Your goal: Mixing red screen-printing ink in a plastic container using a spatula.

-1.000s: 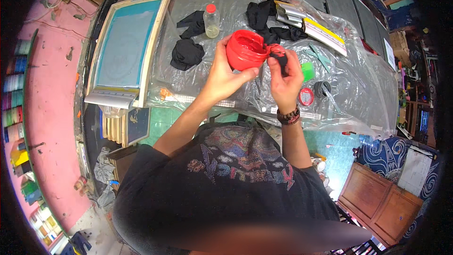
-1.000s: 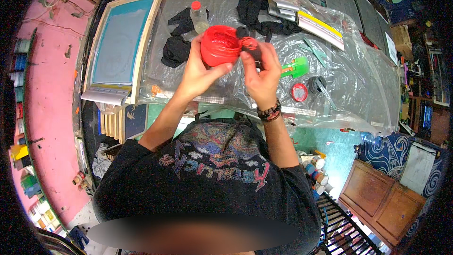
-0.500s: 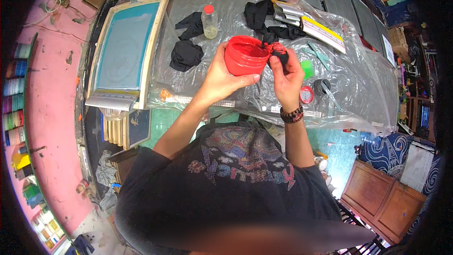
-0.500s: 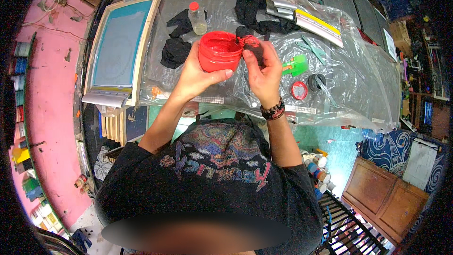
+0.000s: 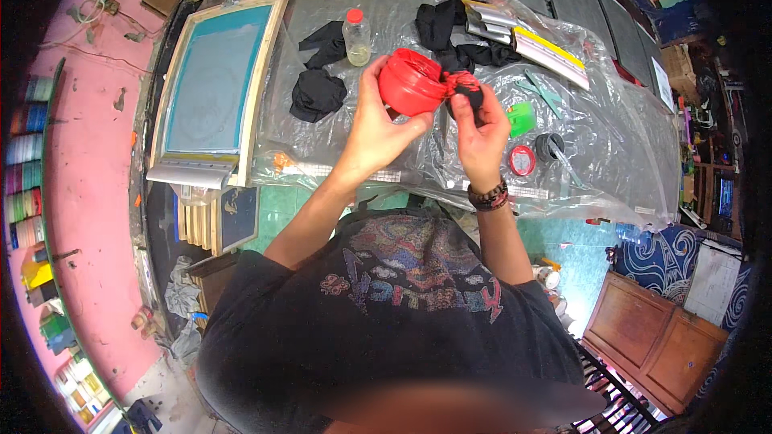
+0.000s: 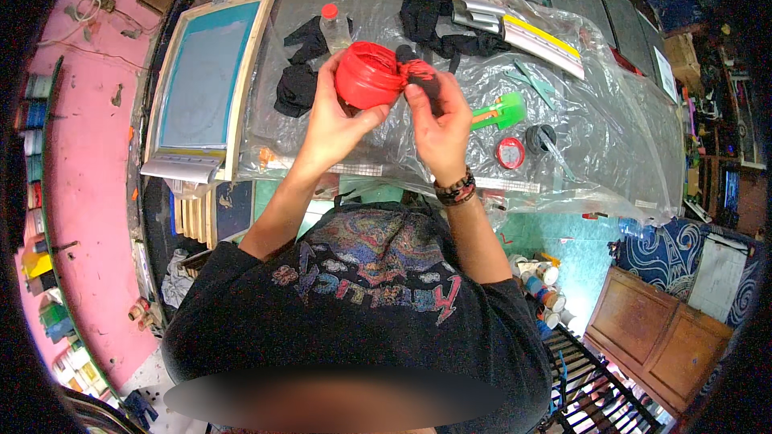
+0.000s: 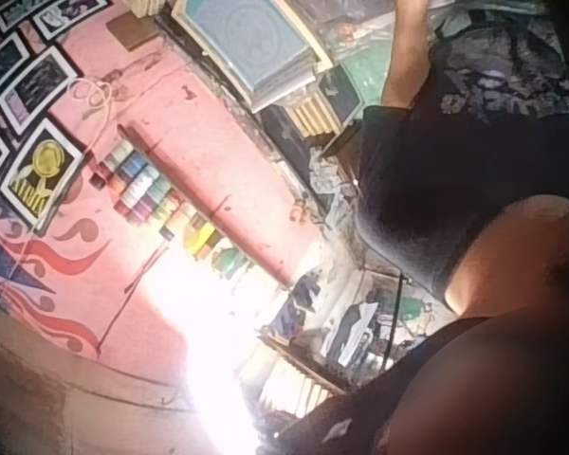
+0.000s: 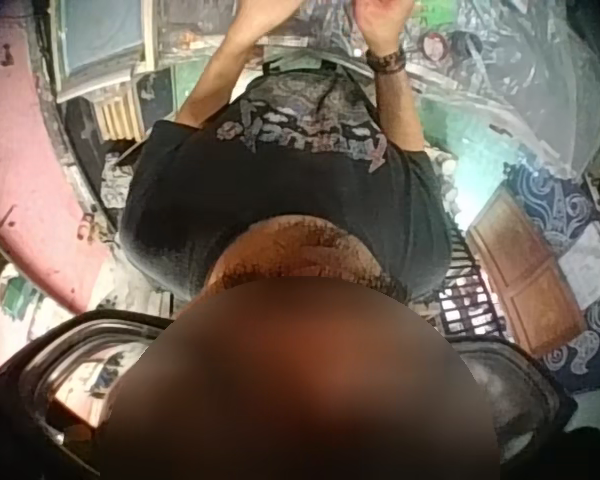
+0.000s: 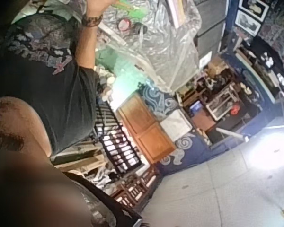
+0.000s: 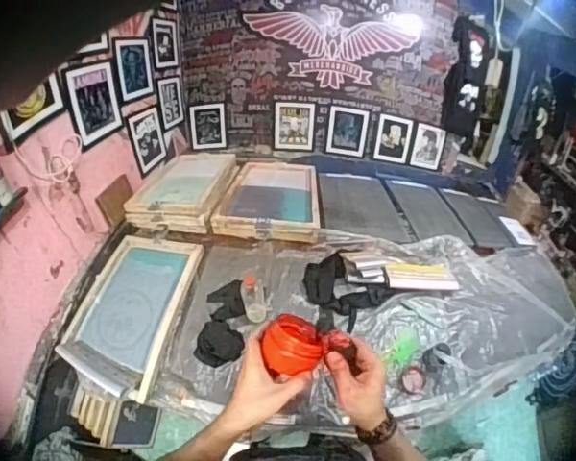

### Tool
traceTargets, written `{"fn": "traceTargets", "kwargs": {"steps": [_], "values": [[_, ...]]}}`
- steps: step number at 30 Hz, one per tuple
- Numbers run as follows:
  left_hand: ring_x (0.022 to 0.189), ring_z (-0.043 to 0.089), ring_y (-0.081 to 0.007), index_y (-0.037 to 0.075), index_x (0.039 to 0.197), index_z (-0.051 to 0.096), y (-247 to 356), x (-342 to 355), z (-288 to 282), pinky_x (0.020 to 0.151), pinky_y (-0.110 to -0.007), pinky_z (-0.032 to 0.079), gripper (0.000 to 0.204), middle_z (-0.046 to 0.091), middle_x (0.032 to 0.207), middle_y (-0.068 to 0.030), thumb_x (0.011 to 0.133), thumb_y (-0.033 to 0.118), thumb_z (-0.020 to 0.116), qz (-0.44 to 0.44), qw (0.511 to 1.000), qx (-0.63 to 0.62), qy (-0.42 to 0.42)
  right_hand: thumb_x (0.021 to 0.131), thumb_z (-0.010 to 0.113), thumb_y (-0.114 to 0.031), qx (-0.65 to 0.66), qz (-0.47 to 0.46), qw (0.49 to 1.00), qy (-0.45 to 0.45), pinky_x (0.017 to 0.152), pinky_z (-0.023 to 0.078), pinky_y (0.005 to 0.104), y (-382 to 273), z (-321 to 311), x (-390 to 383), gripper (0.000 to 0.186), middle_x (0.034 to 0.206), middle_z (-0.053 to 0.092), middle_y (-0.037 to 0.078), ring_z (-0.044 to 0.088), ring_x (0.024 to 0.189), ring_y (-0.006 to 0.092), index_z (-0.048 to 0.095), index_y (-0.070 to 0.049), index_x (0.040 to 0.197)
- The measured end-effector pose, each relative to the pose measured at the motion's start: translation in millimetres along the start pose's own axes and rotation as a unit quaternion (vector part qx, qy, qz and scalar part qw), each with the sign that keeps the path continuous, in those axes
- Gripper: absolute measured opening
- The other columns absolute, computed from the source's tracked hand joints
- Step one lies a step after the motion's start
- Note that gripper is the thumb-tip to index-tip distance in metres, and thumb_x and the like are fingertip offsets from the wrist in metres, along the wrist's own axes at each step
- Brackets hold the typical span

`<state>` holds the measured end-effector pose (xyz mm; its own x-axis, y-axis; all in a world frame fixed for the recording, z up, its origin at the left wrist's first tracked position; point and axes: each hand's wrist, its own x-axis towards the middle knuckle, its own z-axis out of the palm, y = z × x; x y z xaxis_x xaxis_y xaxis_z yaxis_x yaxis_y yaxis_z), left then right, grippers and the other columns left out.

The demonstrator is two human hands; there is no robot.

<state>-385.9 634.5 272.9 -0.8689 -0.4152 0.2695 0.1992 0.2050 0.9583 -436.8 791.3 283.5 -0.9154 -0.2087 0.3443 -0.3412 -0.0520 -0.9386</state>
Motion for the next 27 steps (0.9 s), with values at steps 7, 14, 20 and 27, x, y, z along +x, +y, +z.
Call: {"fn": "traceTargets", "kwargs": {"steps": [7,14,20,27], "values": [[0.116,0.061,-0.0229,-0.003,0.140,0.038,-1,-4,-9,0.102,-0.036,0.048,0.092,0.060,0.129,-0.0134,0.069,0.019,0.093,-0.055,0.989,-0.107,-0.092,0.101,0.065,-0.014,0.087,0.044,0.995,-0.020,0.083,0.049,0.0235,-2,-9,0,0.025,0.107,0.069,0.002,0.060,0.093,0.0072,0.064,0.001,0.119],[0.116,0.061,-0.0239,-0.003,0.138,0.035,20,-8,0,0.101,-0.037,0.049,0.096,0.058,0.128,-0.0184,0.066,0.021,0.094,-0.031,0.999,0.029,-0.004,0.098,0.068,-0.011,0.061,0.060,0.996,-0.040,0.083,0.049,0.0241,-6,-9,2,0.023,0.103,0.068,0.002,0.060,0.095,0.0079,0.065,0.002,0.117],[0.118,0.058,-0.0260,-0.004,0.137,0.035,-2,-12,14,0.101,-0.039,0.049,0.098,0.052,0.130,-0.0193,0.063,0.018,0.094,0.035,0.991,0.101,0.082,0.094,0.070,-0.008,-0.006,0.003,0.999,-0.041,0.081,0.048,0.0274,-11,9,-9,0.020,0.096,0.065,0.006,0.059,0.089,0.0140,0.067,0.004,0.111],[0.117,0.054,-0.0274,-0.003,0.139,0.035,6,-12,13,0.101,-0.041,0.047,0.100,0.044,0.130,-0.0188,0.061,0.015,0.094,0.036,0.984,0.111,0.132,0.094,0.073,-0.013,-0.071,-0.043,0.995,-0.057,0.081,0.048,0.0280,-6,3,0,0.027,0.095,0.067,0.006,0.059,0.089,0.0140,0.068,0.004,0.114]]}}
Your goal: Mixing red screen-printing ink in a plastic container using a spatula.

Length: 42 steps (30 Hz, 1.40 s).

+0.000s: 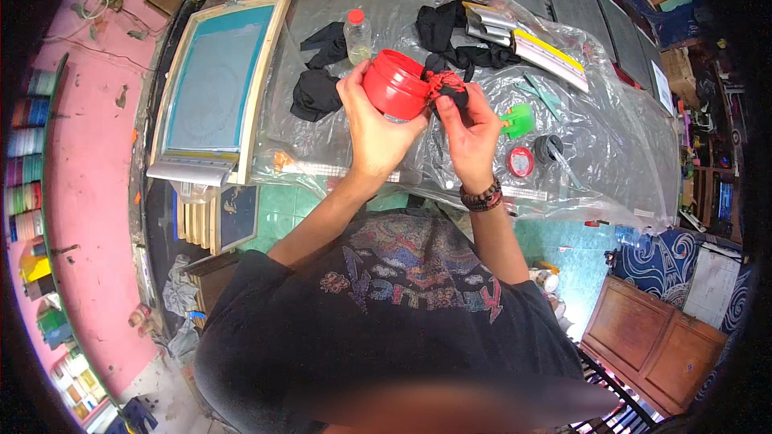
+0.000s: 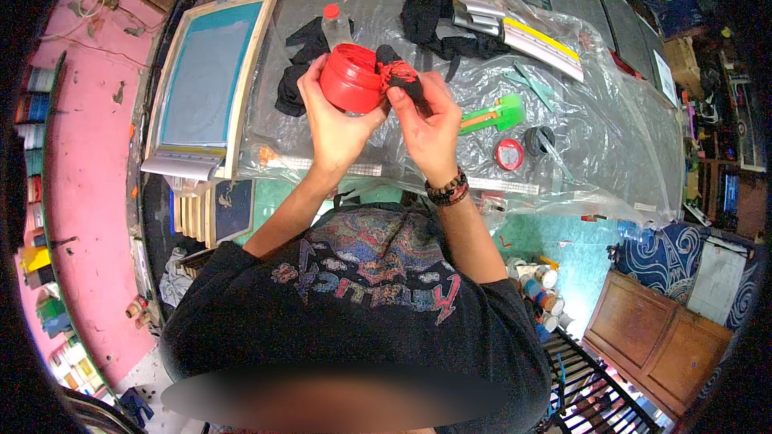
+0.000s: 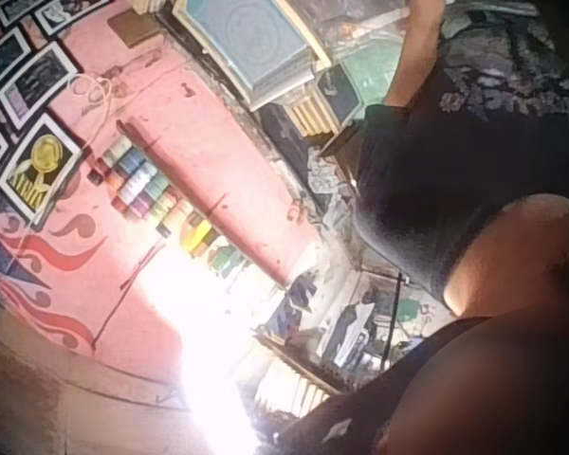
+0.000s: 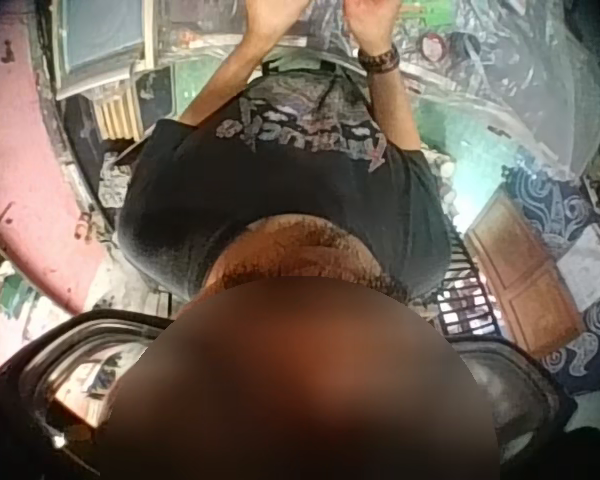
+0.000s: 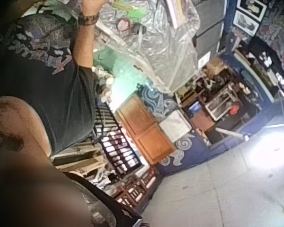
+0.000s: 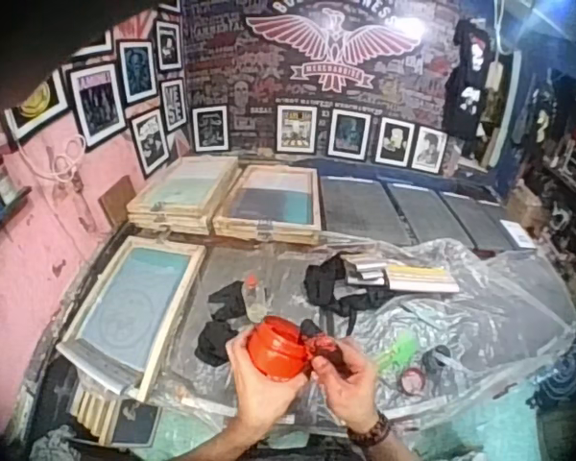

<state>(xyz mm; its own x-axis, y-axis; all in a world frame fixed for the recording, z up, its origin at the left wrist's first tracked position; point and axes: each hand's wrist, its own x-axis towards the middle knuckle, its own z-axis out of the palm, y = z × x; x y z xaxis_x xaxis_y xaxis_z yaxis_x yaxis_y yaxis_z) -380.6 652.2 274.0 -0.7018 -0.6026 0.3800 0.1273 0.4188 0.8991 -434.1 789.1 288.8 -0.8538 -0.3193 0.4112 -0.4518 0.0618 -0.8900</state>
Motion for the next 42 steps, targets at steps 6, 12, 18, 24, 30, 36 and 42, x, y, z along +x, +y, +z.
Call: {"fn": "traceTargets", "kwargs": {"steps": [6,12,18,24,30,36,42], "values": [[0.127,0.044,-0.0367,0.002,0.145,0.033,-7,3,-3,0.108,-0.046,0.039,0.105,0.038,0.135,-0.0213,0.056,0.008,0.090,0.089,0.994,0.053,0.044,0.096,0.070,-0.011,0.188,0.132,0.973,0.011,0.079,0.051,0.0229,-4,9,-7,0.030,0.106,0.071,0.004,0.061,0.090,0.0068,0.065,0.004,0.122],[0.127,0.042,-0.0393,0.004,0.144,0.035,-19,5,2,0.107,-0.048,0.039,0.098,0.035,0.136,-0.0213,0.060,0.001,0.086,0.194,0.974,0.049,0.103,0.096,0.070,-0.010,0.178,0.137,0.974,0.025,0.073,0.052,0.0225,-10,14,-9,0.030,0.103,0.072,0.004,0.062,0.086,0.0057,0.065,0.004,0.122],[0.127,0.042,-0.0401,0.008,0.144,0.035,-27,7,7,0.106,-0.050,0.041,0.097,0.034,0.135,-0.0215,0.061,-0.007,0.083,0.265,0.955,0.037,0.128,0.096,0.071,-0.010,0.162,0.114,0.979,0.044,0.070,0.050,0.0215,-9,17,-13,0.026,0.097,0.070,0.002,0.059,0.081,0.0042,0.067,0.004,0.117],[0.127,0.044,-0.0429,0.008,0.144,0.037,-50,12,9,0.105,-0.052,0.042,0.095,0.035,0.135,-0.0230,0.062,-0.007,0.084,0.300,0.942,0.071,0.129,0.096,0.070,-0.010,0.166,0.147,0.974,0.040,0.073,0.050,0.0218,-14,24,-15,0.022,0.099,0.070,0.002,0.060,0.084,0.0046,0.067,0.003,0.114],[0.121,0.048,-0.0427,0.009,0.141,0.039,-62,10,10,0.102,-0.050,0.046,0.098,0.039,0.132,-0.0215,0.059,0.009,0.092,0.198,0.975,0.083,0.052,0.101,0.062,-0.008,0.380,0.140,0.914,0.008,0.094,0.052,0.0296,-41,9,-2,0.031,0.120,0.069,0.009,0.065,0.107,0.0122,0.060,0.004,0.129],[0.124,0.047,-0.0367,0.006,0.140,0.038,-36,20,-13,0.107,-0.046,0.042,0.100,0.039,0.134,-0.0185,0.057,0.014,0.094,0.166,0.986,0.028,-0.004,0.100,0.060,-0.006,0.423,0.142,0.894,-0.028,0.086,0.056,0.0343,-17,-35,8,0.039,0.123,0.067,0.011,0.066,0.107,0.0174,0.050,-0.001,0.138],[0.128,0.047,-0.0352,0.008,0.141,0.038,-30,25,-28,0.108,-0.045,0.044,0.105,0.038,0.136,-0.0174,0.054,0.012,0.096,0.233,0.972,-0.030,-0.027,0.097,0.060,0.002,0.352,0.086,0.932,-0.005,0.090,0.055,0.0346,-25,-54,20,0.040,0.123,0.065,0.011,0.066,0.107,0.0172,0.049,0.000,0.136]]}}
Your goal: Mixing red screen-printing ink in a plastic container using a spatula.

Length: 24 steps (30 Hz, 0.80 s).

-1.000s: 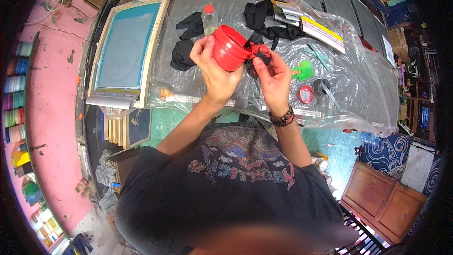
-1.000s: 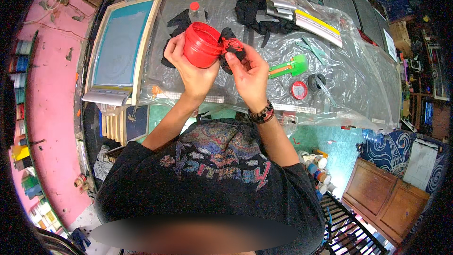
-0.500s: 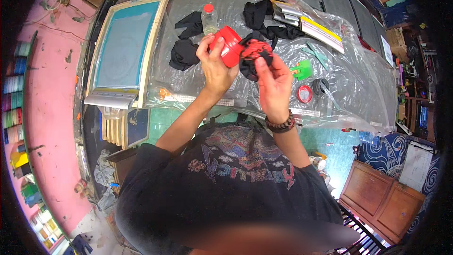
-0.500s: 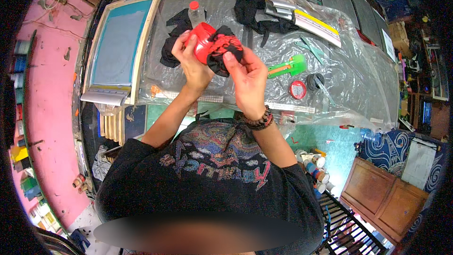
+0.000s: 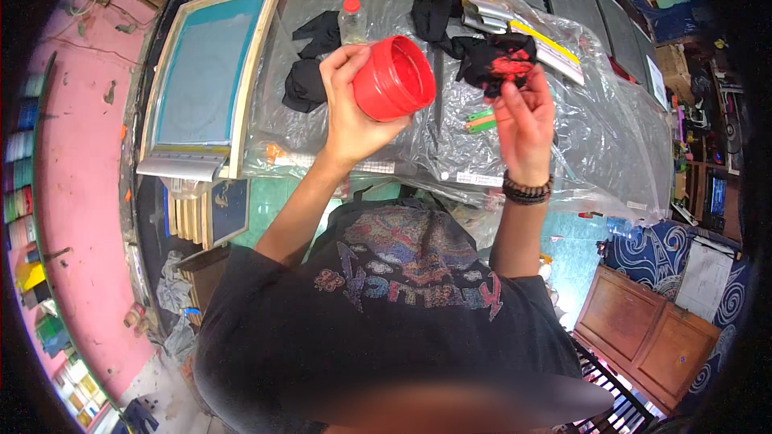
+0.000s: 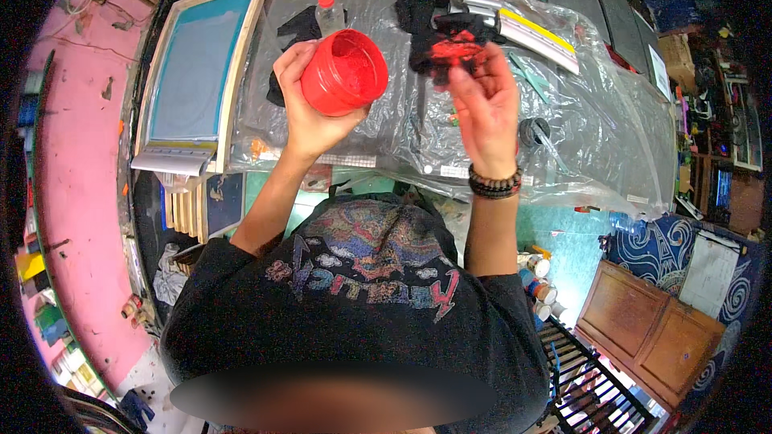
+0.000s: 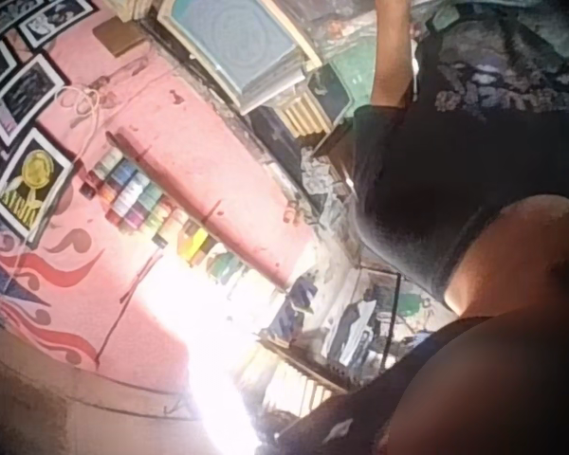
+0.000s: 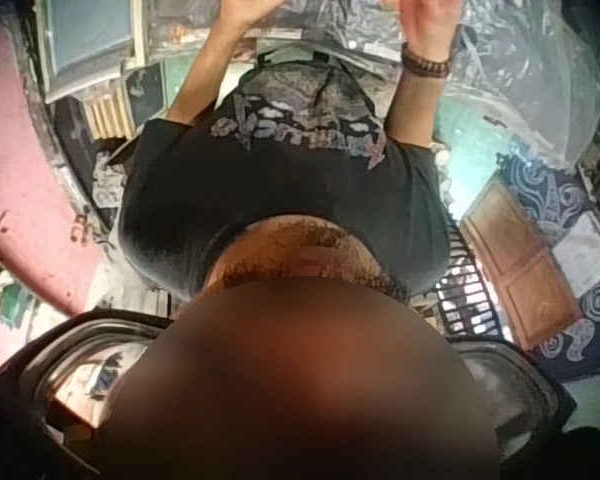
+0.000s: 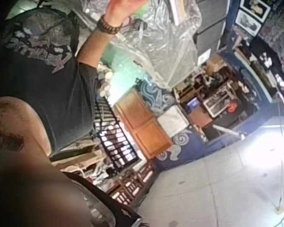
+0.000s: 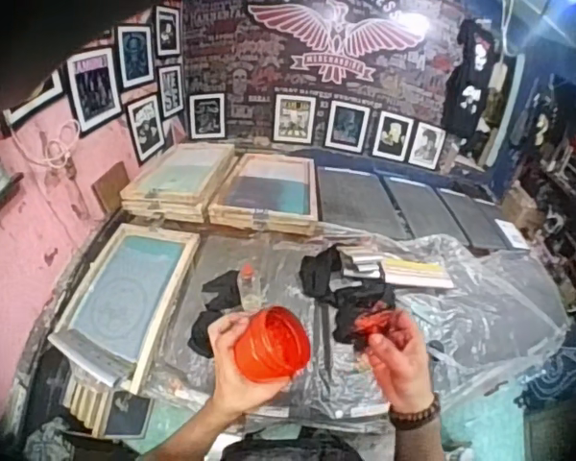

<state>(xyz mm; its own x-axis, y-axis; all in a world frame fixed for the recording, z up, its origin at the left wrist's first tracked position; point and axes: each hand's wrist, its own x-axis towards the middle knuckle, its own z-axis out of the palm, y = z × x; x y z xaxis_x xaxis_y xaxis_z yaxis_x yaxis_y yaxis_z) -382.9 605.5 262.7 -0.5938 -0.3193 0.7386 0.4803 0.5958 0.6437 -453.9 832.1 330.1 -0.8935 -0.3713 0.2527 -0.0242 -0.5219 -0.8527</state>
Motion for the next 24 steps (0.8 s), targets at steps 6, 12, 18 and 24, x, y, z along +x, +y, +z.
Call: {"fn": "traceTargets", "kwargs": {"steps": [6,12,18,24], "values": [[0.130,0.052,-0.0413,0.012,0.141,0.038,4,0,4,0.107,-0.050,0.048,0.103,0.038,0.137,-0.0159,0.058,0.014,0.097,0.091,0.994,-0.063,-0.019,0.095,0.062,0.005,-0.072,-0.029,0.997,-0.010,0.095,0.053,0.0309,-17,-5,24,0.039,0.123,0.065,0.010,0.065,0.109,0.0158,0.051,0.002,0.132],[0.132,0.050,-0.0432,0.014,0.141,0.040,11,1,6,0.107,-0.051,0.048,0.102,0.038,0.138,-0.0161,0.058,0.016,0.099,0.110,0.991,-0.064,-0.048,0.091,0.070,0.001,-0.269,-0.022,0.961,-0.055,0.085,0.054,0.0251,-21,1,45,0.038,0.111,0.070,0.006,0.067,0.099,0.0119,0.056,0.002,0.126],[0.130,0.051,-0.0442,0.017,0.141,0.040,12,-2,8,0.105,-0.051,0.050,0.102,0.039,0.137,-0.0164,0.057,0.012,0.098,0.106,0.990,-0.075,-0.055,0.088,0.073,0.004,-0.313,-0.057,0.941,-0.115,0.089,0.053,0.0260,-11,17,53,0.041,0.111,0.070,0.007,0.066,0.103,0.0122,0.056,0.003,0.125],[0.128,0.053,-0.0433,0.014,0.141,0.043,16,-1,6,0.104,-0.049,0.050,0.099,0.042,0.137,-0.0190,0.056,0.003,0.093,0.097,0.990,-0.085,-0.056,0.088,0.073,0.004,-0.293,-0.013,0.947,-0.131,0.090,0.052,0.0264,-10,27,50,0.040,0.110,0.070,0.008,0.066,0.102,0.0120,0.057,0.004,0.124]]}}
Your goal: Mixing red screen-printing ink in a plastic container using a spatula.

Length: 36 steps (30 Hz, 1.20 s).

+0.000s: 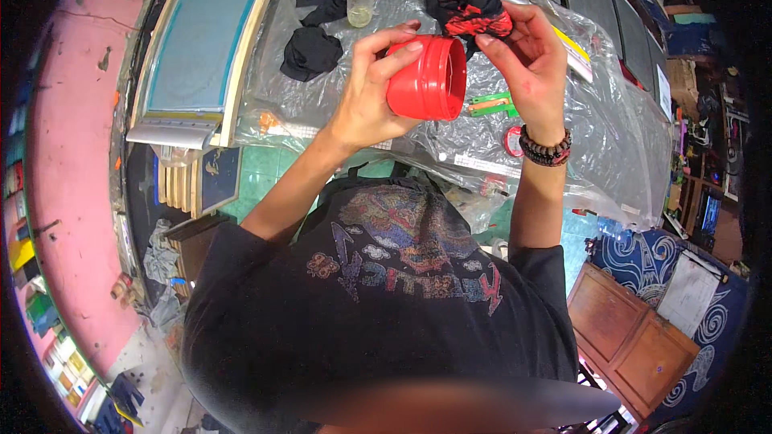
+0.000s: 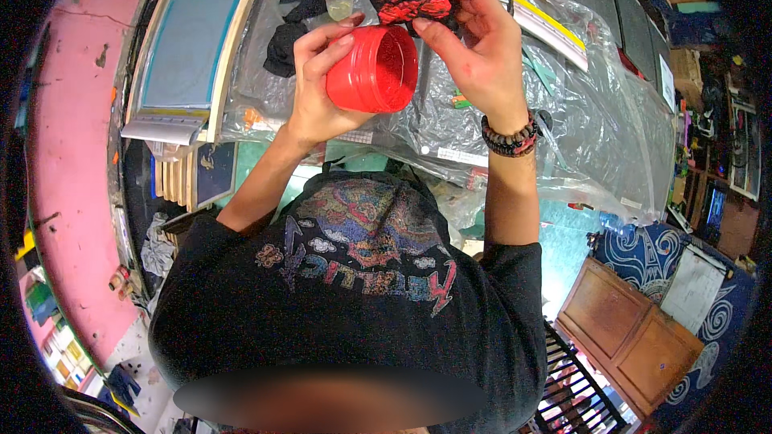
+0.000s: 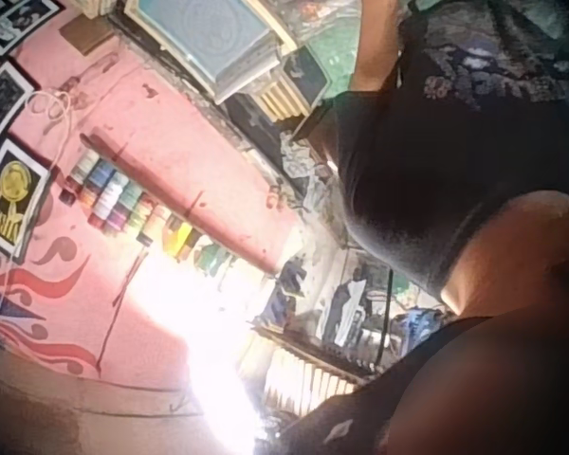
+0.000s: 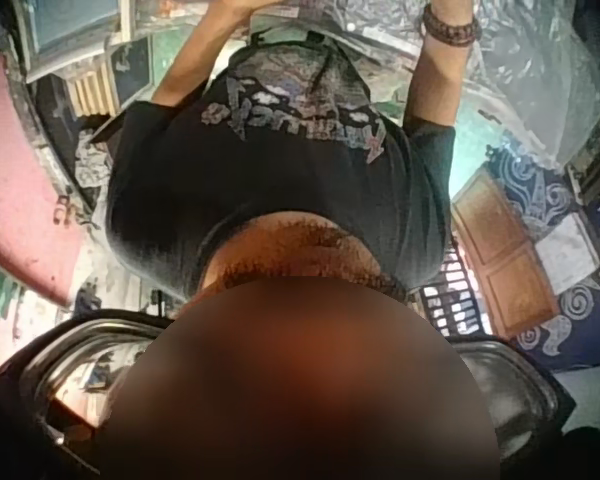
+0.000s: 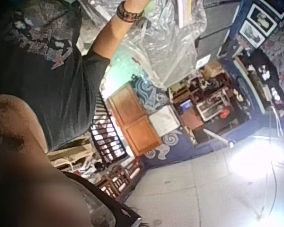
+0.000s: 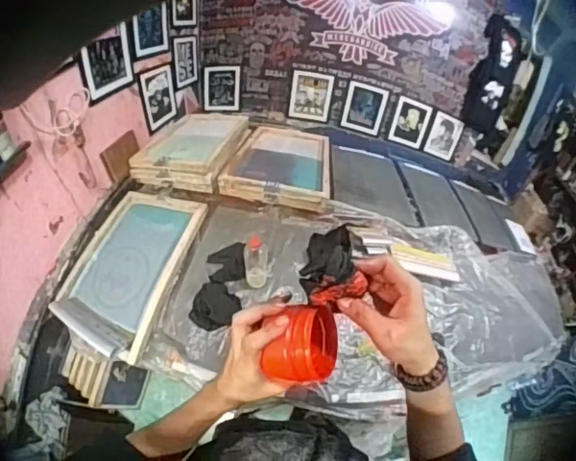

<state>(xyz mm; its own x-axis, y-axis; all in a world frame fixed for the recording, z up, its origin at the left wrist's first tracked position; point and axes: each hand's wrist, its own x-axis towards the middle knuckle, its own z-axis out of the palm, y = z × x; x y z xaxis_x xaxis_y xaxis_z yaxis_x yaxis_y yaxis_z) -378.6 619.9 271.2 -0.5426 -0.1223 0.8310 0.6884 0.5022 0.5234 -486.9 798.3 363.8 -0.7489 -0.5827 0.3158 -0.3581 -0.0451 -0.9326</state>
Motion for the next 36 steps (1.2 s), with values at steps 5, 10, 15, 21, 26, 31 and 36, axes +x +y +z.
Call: {"fn": "traceTargets", "kwargs": {"steps": [5,10,15,21,26,31,36], "values": [[0.129,0.051,-0.0401,0.013,0.142,0.043,0,-2,-1,0.105,-0.047,0.048,0.101,0.043,0.137,-0.0187,0.056,0.004,0.093,-0.020,1.000,-0.005,-0.009,0.089,0.073,0.003,0.013,0.001,1.000,-0.024,0.091,0.052,0.0272,5,3,-1,0.039,0.109,0.070,0.009,0.066,0.102,0.0123,0.056,0.003,0.124],[0.128,0.050,-0.0394,0.010,0.141,0.043,8,3,-14,0.106,-0.046,0.046,0.101,0.045,0.136,-0.0190,0.052,0.008,0.091,-0.071,0.996,-0.001,-0.054,0.088,0.074,0.002,0.012,0.004,0.999,-0.044,0.091,0.052,0.0280,4,-2,-2,0.040,0.109,0.070,0.008,0.065,0.103,0.0133,0.056,0.003,0.124],[0.129,0.050,-0.0389,0.007,0.138,0.045,10,5,-21,0.109,-0.047,0.042,0.105,0.046,0.139,-0.0197,0.045,0.019,0.093,-0.122,0.988,-0.024,-0.092,0.087,0.074,0.002,-0.004,-0.020,0.999,-0.049,0.091,0.052,0.0285,4,-2,-4,0.040,0.108,0.070,0.008,0.065,0.103,0.0130,0.056,0.003,0.123],[0.132,0.047,-0.0383,0.007,0.139,0.046,9,4,-24,0.110,-0.048,0.040,0.107,0.048,0.138,-0.0192,0.045,0.023,0.094,-0.132,0.985,-0.060,-0.093,0.087,0.072,0.001,0.068,0.033,0.997,-0.009,0.088,0.051,0.0270,16,-14,3,0.033,0.106,0.070,0.008,0.065,0.099,0.0123,0.060,0.002,0.118],[0.129,0.050,-0.0375,0.009,0.140,0.046,14,4,-25,0.107,-0.045,0.044,0.103,0.047,0.136,-0.0186,0.047,0.012,0.090,-0.126,0.986,-0.054,-0.093,0.087,0.069,0.002,0.121,0.051,0.990,0.056,0.090,0.050,0.0270,24,-21,5,0.029,0.106,0.070,0.007,0.065,0.097,0.0125,0.062,0.002,0.115],[0.132,0.048,-0.0378,0.007,0.139,0.047,10,0,-20,0.110,-0.048,0.040,0.106,0.047,0.139,-0.0187,0.045,0.024,0.094,-0.136,0.984,-0.055,-0.099,0.086,0.071,0.003,0.115,0.073,0.990,0.043,0.088,0.051,0.0263,15,-8,-3,0.031,0.107,0.070,0.007,0.065,0.096,0.0114,0.062,0.002,0.116],[0.131,0.048,-0.0383,0.007,0.139,0.046,12,0,-18,0.110,-0.048,0.040,0.106,0.048,0.138,-0.0188,0.046,0.022,0.092,-0.146,0.982,-0.059,-0.102,0.087,0.074,0.001,0.148,0.075,0.986,0.021,0.087,0.051,0.0249,8,5,-9,0.033,0.107,0.069,0.005,0.064,0.095,0.0095,0.061,0.000,0.117]]}}
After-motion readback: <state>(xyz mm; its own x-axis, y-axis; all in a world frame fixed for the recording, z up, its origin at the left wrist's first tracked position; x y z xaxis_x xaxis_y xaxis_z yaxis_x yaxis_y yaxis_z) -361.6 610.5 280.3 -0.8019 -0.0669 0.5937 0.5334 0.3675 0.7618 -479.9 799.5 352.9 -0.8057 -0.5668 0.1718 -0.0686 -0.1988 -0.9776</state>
